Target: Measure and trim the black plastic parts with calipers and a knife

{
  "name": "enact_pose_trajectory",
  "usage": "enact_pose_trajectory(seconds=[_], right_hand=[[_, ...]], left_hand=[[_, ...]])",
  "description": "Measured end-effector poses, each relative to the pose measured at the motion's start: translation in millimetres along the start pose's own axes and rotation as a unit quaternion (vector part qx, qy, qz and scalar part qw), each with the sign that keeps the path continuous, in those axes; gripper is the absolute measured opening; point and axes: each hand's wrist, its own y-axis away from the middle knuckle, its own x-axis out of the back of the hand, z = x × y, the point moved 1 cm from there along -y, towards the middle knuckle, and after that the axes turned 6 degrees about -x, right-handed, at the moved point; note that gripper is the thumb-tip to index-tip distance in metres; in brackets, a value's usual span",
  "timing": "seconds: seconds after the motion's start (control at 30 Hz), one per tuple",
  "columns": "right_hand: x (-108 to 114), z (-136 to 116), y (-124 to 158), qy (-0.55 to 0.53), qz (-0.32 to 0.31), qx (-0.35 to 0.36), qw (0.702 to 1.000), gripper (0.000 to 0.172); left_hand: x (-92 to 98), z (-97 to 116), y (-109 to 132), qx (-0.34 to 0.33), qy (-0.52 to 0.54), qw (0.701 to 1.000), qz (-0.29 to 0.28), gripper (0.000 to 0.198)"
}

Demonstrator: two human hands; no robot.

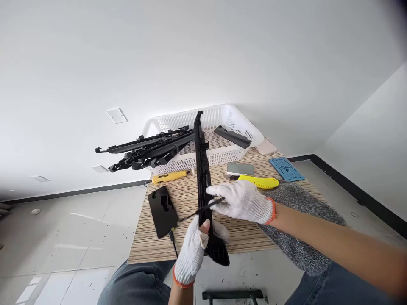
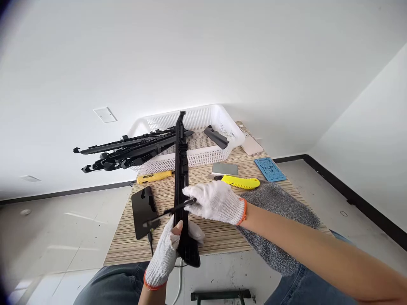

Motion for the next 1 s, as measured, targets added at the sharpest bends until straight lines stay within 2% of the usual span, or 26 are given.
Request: enact_pose_trajectory(seconds=[0.13,0.27,0.37,0.47,0.63,0.8,1.0], right_hand=[[5.4,8.4,-7.3,0.01,0.055,-0.044,0.997,0.03],[15.6,5.4,-10.8,-0.005,0.056,-0.096,0.994,0.025],[20.0,-0.8,-9.1,-0.021,0.049,-0.14,0.989,0.026],[21.2,-5.1,-8.6,-0.011,0.049,-0.139,0.989,0.026],[30.7,-7.1,-12.0,0.012,0.08,-0.108,0.991,0.028],[43.4,-5.6,-0.7,0.12,0.083,-0.117,0.982,0.043],[31.4,-2.5,14.7,0.205,0.084,-0.072,0.972,0.037]], left_hand=[[-1.4,1.9,2.5,-0.014,0.021,0.999,-0.043,0.075],[-1.2,2.1,0.5,-0.03,-0.012,0.996,-0.088,0.079],[1.7,1.7,-2.7,-0.087,-0.043,0.992,-0.075,0.072],[4.8,0.1,-5.6,-0.122,-0.077,0.988,-0.061,0.068],[4.5,-3.8,-7.3,-0.078,-0.076,0.994,-0.032,0.064],[-1.5,-6.6,-4.7,-0.006,0.021,0.999,-0.046,0.065],[-6.0,1.3,-2.4,-0.004,0.053,0.997,-0.064,0.063]])
